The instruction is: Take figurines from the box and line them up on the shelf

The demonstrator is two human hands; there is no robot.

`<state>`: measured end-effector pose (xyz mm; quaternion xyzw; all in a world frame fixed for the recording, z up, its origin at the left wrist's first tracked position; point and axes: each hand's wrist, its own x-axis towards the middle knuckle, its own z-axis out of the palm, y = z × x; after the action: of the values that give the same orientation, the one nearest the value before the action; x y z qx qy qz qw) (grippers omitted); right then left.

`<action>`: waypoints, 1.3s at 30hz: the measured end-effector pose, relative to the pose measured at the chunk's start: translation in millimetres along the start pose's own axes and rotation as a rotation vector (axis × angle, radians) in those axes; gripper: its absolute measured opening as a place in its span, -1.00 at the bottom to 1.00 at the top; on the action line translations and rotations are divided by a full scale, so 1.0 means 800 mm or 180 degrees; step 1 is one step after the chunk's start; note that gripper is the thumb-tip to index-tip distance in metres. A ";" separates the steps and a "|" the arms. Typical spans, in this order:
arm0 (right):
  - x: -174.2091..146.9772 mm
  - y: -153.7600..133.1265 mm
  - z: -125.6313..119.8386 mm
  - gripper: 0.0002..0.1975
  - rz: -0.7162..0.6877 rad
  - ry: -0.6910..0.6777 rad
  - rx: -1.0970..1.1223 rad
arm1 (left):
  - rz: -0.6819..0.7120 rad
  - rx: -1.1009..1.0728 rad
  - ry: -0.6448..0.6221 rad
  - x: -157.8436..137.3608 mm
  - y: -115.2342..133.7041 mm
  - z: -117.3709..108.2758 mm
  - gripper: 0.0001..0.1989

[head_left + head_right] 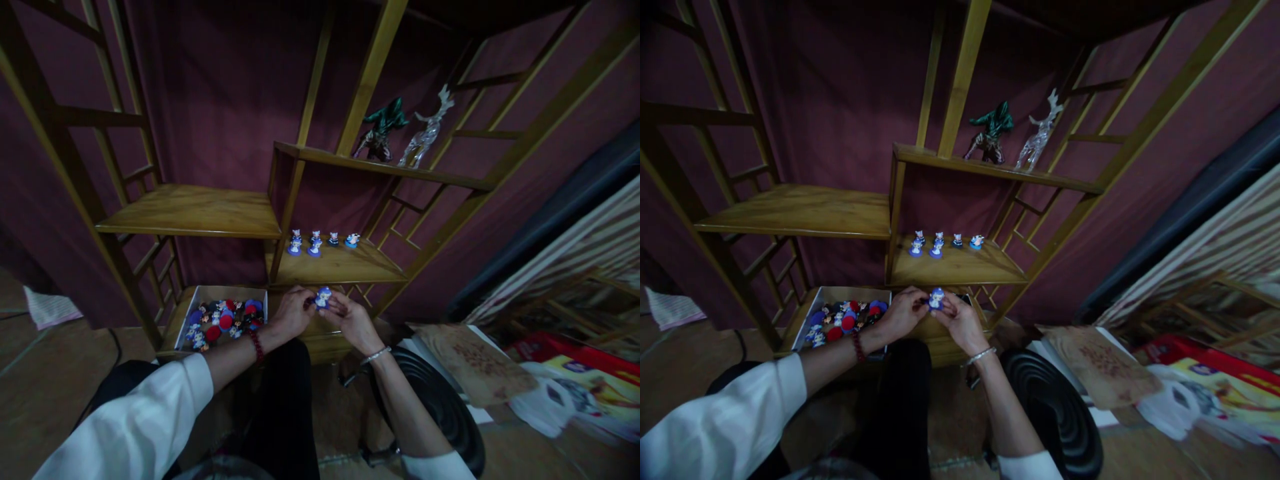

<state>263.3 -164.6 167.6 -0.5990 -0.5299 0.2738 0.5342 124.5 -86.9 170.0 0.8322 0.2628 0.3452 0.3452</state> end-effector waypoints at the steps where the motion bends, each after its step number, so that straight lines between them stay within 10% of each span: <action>1: 0.002 0.000 -0.004 -0.60 -0.0021 0.0004 -0.0034 | 0.0015 0.0023 -0.0002 0.004 0.002 0.001 -0.83; 39: 0.118 0.031 -0.099 -0.61 -0.0138 0.0330 -0.0746 | 0.0375 0.0895 -0.0289 0.108 0.029 0.053 -0.68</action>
<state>370.0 -101.6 189.2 -0.6591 -0.5427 0.1670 0.4931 215.1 -59.3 199.4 0.9011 0.2433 0.2867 0.2160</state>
